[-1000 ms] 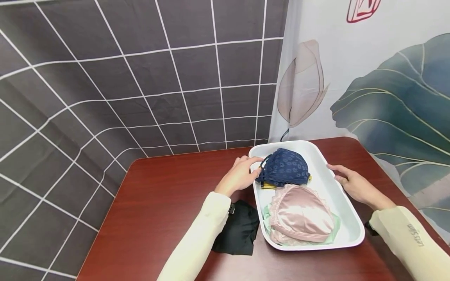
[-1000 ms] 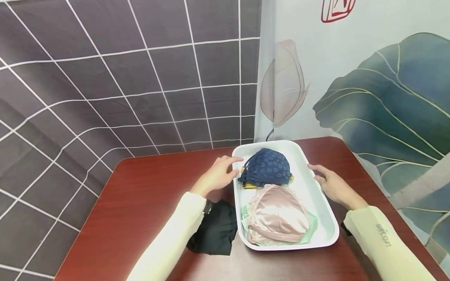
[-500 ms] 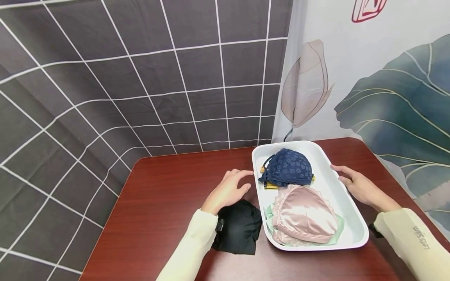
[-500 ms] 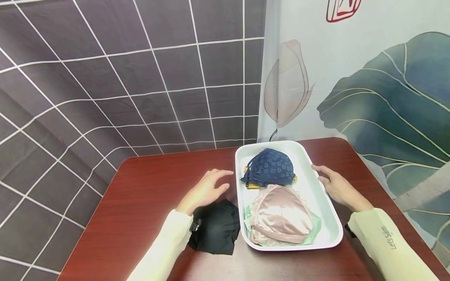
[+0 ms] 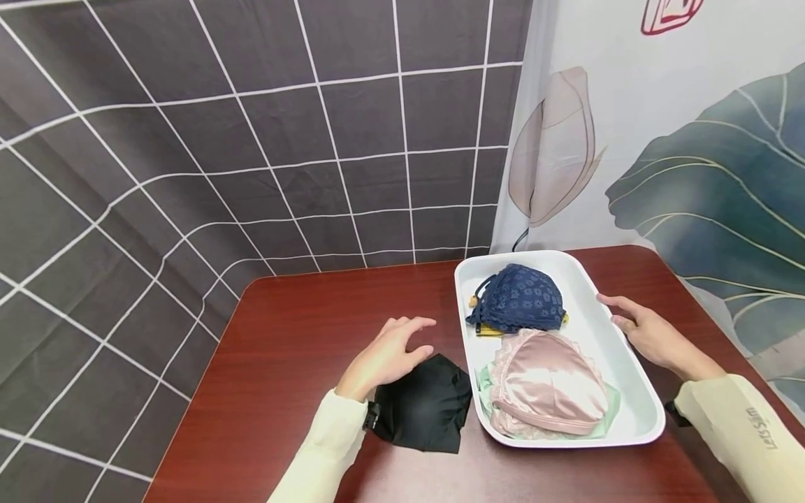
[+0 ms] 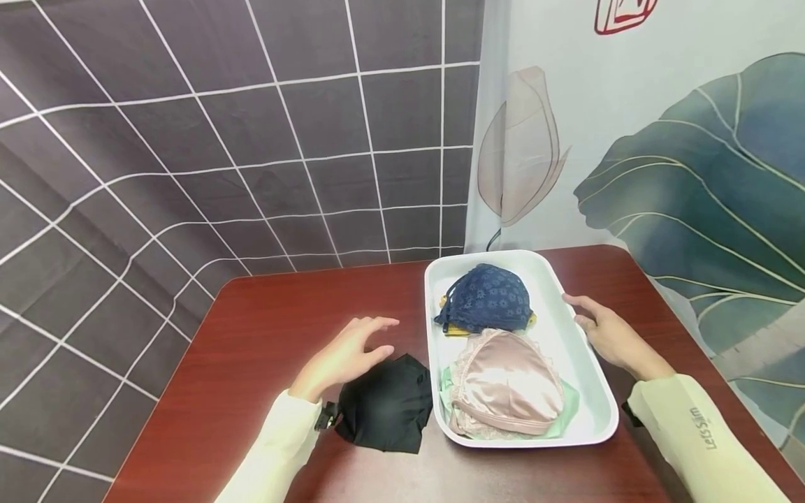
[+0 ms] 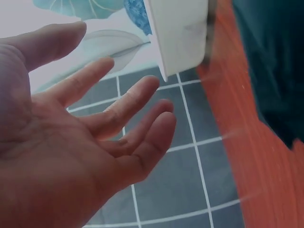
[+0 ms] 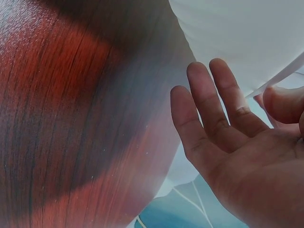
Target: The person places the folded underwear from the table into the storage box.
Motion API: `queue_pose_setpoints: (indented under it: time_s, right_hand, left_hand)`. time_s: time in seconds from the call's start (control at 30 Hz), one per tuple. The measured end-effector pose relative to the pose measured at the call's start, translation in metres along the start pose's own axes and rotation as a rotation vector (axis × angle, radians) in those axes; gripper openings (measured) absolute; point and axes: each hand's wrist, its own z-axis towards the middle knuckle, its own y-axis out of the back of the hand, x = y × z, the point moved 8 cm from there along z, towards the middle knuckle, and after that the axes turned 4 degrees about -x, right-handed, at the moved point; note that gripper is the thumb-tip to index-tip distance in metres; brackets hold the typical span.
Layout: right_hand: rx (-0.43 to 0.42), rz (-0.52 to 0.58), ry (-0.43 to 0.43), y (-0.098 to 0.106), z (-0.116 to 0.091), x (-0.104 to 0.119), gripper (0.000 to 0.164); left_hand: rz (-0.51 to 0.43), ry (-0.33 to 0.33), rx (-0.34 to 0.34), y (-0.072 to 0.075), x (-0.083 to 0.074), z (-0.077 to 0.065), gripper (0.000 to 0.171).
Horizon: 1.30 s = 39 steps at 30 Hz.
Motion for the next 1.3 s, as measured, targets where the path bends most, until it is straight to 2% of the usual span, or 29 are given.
queue_pose_setpoints:
  time_s: [0.2, 0.33, 0.47, 0.87, 1.3]
  right_hand:
    - [0.016, 0.012, -0.006, 0.000, -0.001, 0.000, 0.048]
    - [0.017, 0.012, -0.001, 0.000, -0.001, 0.000, 0.048]
    - [0.013, 0.007, -0.004, 0.001, -0.001, 0.001, 0.048]
    - [0.020, 0.006, -0.018, 0.000, -0.002, 0.000, 0.049]
    - [0.007, 0.013, -0.016, -0.001, -0.002, 0.001, 0.047]
  left_hand:
    - [0.028, 0.106, 0.065, -0.002, 0.030, -0.021, 0.052]
    - [0.064, 0.192, 0.142, -0.011, 0.052, -0.034, 0.063]
    - [0.063, 0.235, 0.195, -0.022, 0.062, -0.041, 0.070]
    - [0.037, 0.233, 0.176, -0.038, 0.056, -0.038, 0.066]
    - [0.069, 0.162, 0.175, -0.054, 0.050, -0.031, 0.054]
